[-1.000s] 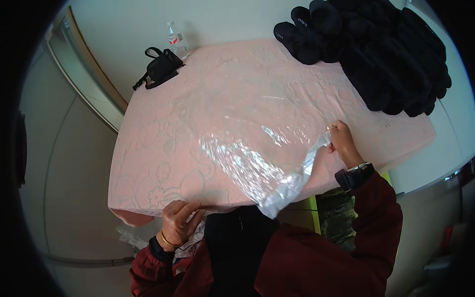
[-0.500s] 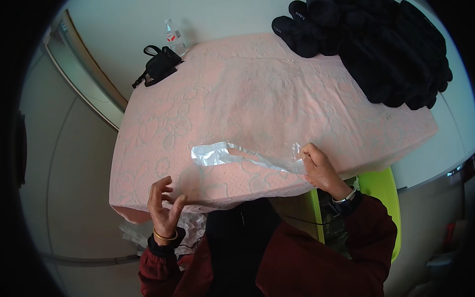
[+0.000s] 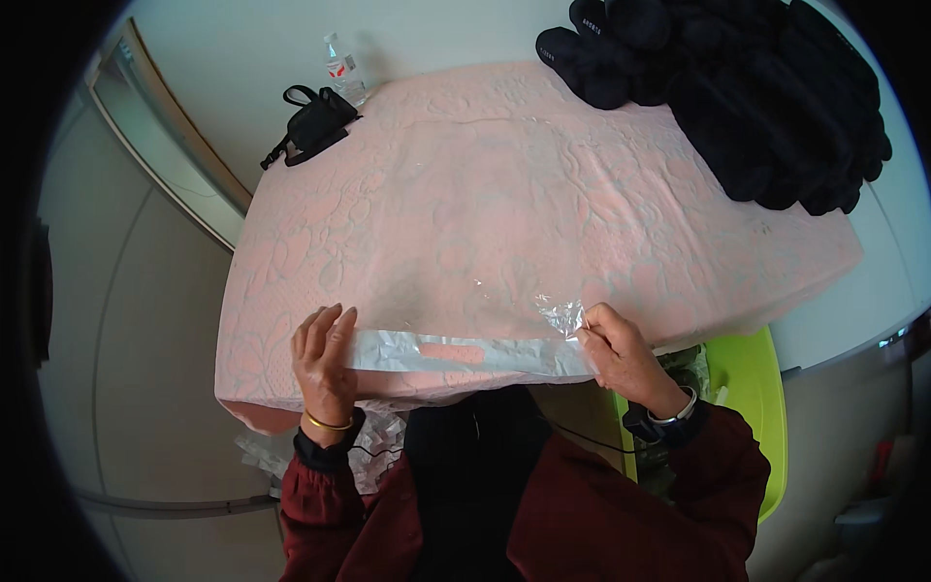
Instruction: The person retrieves a plastic bag from a green bin and spreads it out on a table. They then take a black cushion from a stack, slide it into the bag, and place the packaged cushion back into the bin.
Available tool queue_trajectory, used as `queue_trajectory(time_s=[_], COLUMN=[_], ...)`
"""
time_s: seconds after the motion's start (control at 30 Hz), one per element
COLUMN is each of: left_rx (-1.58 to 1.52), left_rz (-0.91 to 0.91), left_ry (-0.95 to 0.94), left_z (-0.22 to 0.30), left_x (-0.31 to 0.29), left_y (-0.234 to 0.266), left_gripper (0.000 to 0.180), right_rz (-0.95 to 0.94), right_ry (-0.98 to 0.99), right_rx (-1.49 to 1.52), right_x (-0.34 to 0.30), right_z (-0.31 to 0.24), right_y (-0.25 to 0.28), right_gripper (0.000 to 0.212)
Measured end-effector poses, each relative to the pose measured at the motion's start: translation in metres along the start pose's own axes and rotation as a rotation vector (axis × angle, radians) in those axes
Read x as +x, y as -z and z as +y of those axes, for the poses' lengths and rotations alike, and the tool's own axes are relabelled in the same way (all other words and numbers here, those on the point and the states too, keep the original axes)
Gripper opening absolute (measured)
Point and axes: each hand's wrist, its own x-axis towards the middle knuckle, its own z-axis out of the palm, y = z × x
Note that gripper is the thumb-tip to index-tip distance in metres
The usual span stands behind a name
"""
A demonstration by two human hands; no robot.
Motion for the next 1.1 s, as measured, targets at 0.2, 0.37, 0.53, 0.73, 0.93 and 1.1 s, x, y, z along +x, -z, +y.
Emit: queue_trajectory(time_s=[0.2, 0.37, 0.53, 0.73, 0.93, 1.1], left_rx=[0.104, 0.020, -0.155, -0.321, -0.229, -0.051], left_rz=[-0.075, -0.199, -0.409, -0.340, -0.384, -0.471], left_ry=[-0.079, 0.066, 0.108, 0.093, -0.092, -0.113], left_z=[-0.017, -0.017, -0.002, -0.007, 0.051, 0.041], left_x=[-0.040, -0.067, -0.035, -0.027, -0.009, -0.013], left_y=[0.017, 0.038, 0.076, 0.064, -0.013, -0.022], left_gripper=[0.033, 0.037, 0.048, 0.058, 0.090, 0.105], right_rz=[0.093, 0.017, 0.102, 0.191, -0.116, -0.146], right_ry=[0.280, 0.284, 0.355, 0.686, 0.676, 0.674], right_rx=[-0.270, -0.404, -0.770, -0.880, -0.729, -0.981], right_x=[0.009, 0.006, 0.000, 0.007, 0.032, 0.041], right_z=[0.024, 0.008, -0.009, -0.035, -0.018, -0.004], right_y=[-0.004, -0.006, -0.004, -0.040, -0.123, -0.112], right_gripper=[0.012, 0.018, 0.023, 0.041, 0.100, 0.105])
